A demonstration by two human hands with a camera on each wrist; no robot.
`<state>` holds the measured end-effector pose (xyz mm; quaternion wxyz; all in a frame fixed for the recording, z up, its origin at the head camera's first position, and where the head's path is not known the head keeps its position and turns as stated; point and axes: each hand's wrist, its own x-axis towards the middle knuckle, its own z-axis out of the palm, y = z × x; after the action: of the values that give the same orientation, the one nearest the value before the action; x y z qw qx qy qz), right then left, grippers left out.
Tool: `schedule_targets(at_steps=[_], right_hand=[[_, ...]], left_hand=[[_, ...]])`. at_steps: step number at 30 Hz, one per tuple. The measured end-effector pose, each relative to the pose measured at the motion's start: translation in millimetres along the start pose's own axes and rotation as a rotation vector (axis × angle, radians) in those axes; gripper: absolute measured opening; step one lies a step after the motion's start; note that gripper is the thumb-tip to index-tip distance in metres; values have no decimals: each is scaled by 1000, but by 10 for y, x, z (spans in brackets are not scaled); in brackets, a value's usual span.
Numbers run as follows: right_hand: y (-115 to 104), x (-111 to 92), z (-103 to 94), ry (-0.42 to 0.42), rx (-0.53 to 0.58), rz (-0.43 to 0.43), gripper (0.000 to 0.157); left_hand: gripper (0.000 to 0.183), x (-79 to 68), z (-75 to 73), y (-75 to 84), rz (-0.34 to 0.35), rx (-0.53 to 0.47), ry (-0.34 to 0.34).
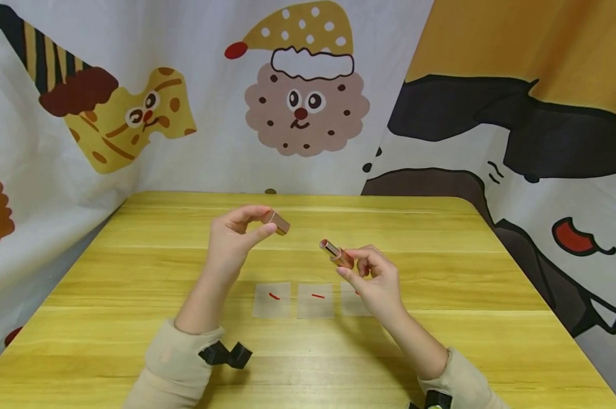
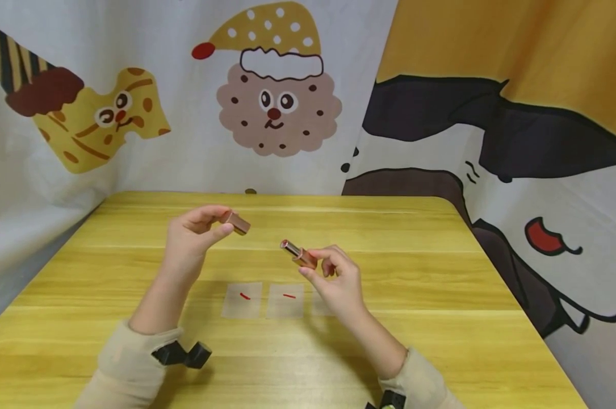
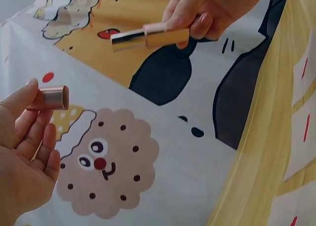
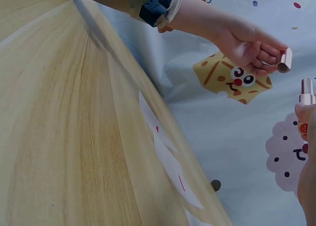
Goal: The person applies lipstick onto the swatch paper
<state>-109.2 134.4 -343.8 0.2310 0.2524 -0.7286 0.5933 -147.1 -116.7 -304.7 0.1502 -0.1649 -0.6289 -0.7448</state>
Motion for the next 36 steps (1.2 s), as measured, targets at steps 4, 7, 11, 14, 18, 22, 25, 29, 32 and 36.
schedule_targets(at_steps=[4,7,11,14,18,22,25,29,32,36], right_hand=[[-8,3,8,1,1,10,27],[-8,3,13,1,-5,13,27],[-10,2,19,0,-13,13,27],[-18,2,22,-3,-15,15,27],[-23,0,23,-7,-13,22,26],[-19,-4,24,-8,-6,22,27],[-9,-9,27,-7,-6,12,27],[3,-16,32,-6,-8,5,27],[4,-20,32,-11,-7,12,27],[3,-24,33,-15,-5,15,27]], left_hand=[[21,-27,63,8,5,-11,-4],[21,-47,104,5,3,-17,-10],[20,-71,159,2,7,-24,-17],[19,-88,201,-1,16,-34,-15],[19,-113,253,-9,19,-33,-17],[19,-144,306,-15,6,-17,-28],[20,-161,346,-27,-7,-8,-33],[21,-178,394,-48,-27,4,-31],[21,-192,423,-61,-37,13,-30],[21,-207,452,-74,-38,29,-38]])
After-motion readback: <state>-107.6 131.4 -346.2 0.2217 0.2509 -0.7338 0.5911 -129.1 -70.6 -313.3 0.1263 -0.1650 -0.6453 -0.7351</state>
